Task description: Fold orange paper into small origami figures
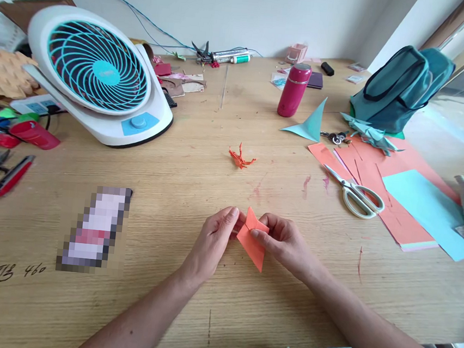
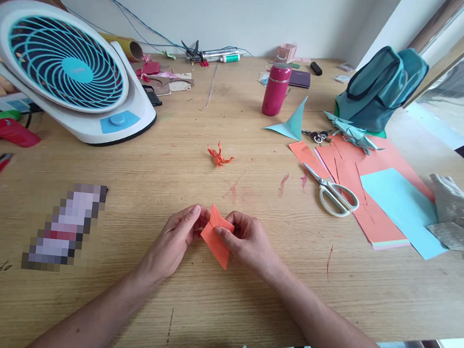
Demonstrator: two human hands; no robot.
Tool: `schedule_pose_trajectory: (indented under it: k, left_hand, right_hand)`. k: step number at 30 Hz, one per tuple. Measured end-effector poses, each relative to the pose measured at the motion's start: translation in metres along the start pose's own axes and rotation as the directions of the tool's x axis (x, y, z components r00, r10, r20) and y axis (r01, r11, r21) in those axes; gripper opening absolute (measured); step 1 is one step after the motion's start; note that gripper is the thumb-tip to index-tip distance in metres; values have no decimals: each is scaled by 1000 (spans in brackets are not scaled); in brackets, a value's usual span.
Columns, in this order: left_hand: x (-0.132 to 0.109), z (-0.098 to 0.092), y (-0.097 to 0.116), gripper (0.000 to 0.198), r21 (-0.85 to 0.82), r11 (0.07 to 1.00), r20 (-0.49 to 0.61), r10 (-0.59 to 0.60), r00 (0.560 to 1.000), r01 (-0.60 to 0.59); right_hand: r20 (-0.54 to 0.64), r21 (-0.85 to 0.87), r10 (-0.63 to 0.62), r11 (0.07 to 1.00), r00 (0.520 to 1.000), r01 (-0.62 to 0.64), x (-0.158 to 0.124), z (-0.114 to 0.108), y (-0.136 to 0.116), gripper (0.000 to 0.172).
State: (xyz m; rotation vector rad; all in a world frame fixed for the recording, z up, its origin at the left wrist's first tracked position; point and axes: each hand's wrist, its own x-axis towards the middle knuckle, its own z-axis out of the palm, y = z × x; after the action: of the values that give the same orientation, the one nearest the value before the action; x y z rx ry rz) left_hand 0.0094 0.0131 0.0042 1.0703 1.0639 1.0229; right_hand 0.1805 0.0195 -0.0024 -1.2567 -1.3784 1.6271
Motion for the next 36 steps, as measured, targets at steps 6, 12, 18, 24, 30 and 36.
schedule_pose_trajectory:
  k: [6,12,18,24,30,36]
  left_hand:
    - [-1,1,0,27,148,989,-8,1,1000,0]
    - [0,1,-4,28,18,1000,-82,-11,997,12]
    - [2,-5,-7,33,36,999,-69,-11,998,13]
    - [2,-5,-5,28,69,996,-75,52,996,-47]
    - [5,-2,-4,25,-140,988,-161,-94,982,71]
    - [6,-5,-4,37,-131,988,-152,-101,983,81]
  right_hand:
    - [31,-156,-32,987,999,37,-3,3,4,35]
    - [47,-152,-80,985,996,86,-3,4,10,29]
    - [114,-42,-91,994,989,97,0,2,16,37]
    - [115,-38,-67,997,991,72,-3,3,15,40]
    - [101,-45,13,999,995,-9,-4,6,9,44]
    - [97,-12,72,997,993,-71,-2,7,8,46]
